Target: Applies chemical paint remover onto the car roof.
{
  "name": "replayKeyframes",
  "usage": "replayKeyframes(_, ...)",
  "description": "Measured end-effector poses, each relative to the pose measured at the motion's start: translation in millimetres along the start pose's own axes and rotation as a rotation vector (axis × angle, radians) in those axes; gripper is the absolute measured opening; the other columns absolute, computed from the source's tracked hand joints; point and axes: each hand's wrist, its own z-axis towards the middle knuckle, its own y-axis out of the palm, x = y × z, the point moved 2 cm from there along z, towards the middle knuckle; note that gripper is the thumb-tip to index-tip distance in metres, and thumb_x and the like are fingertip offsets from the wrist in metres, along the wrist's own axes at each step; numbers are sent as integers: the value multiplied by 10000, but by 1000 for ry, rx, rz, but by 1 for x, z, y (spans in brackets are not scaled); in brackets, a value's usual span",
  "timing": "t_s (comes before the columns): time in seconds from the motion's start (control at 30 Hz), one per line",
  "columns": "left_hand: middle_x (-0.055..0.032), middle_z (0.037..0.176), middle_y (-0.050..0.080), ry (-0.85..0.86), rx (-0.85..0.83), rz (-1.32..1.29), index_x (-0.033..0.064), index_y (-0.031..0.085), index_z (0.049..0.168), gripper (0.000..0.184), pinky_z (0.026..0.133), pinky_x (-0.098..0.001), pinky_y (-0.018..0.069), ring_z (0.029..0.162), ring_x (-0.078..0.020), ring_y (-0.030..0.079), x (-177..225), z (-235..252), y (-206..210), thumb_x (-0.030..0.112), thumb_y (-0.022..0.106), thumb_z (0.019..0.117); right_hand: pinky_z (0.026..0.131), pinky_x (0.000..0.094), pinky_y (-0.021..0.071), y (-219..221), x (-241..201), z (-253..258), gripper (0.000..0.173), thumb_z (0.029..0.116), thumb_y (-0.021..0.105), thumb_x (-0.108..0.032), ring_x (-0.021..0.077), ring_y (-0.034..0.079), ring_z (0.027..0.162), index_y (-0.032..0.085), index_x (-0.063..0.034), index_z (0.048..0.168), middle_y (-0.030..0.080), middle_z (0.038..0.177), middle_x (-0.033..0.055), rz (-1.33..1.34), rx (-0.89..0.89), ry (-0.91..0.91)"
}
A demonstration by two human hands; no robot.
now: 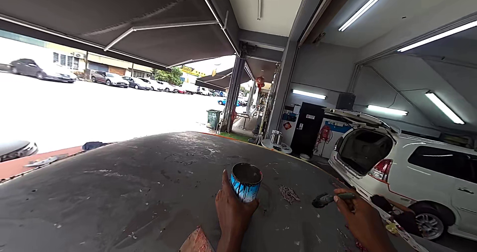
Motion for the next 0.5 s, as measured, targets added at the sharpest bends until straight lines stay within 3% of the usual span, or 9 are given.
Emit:
replayKeyframes(0.23, -131, 1307, 668, 23, 31, 56, 6, 188, 1617, 1477, 1121, -542, 412, 1161, -299, 656, -3, 0, 2, 539, 961, 477, 599, 404, 568, 21, -1, 14, 233, 977, 647, -159, 184, 661, 624, 687, -46, 1177, 701, 779, 56, 57, 48, 106)
replayKeyframes(0.37, -159, 1331, 656, 22, 98, 91, -13, 182, 1614, 1486, 1138, -561, 389, 1190, -340, 642, -10, 3, 3, 574, 954, 488, 582, 389, 594, 19, -11, 25, 227, 1003, 655, -164, 185, 703, 666, 683, -53, 1198, 726, 843, 66, 149, 70, 224)
replayKeyframes(0.5, -160, 1418, 612, -16, 170, 144, 10, 206, 1620, 1490, 1119, -594, 364, 1311, -390, 555, -9, 3, -1, 614, 955, 482, 619, 389, 590, 8, -18, 26, 205, 1000, 661, -174, 172, 691, 661, 704, -72, 1172, 720, 823, 54, 84, 90, 191)
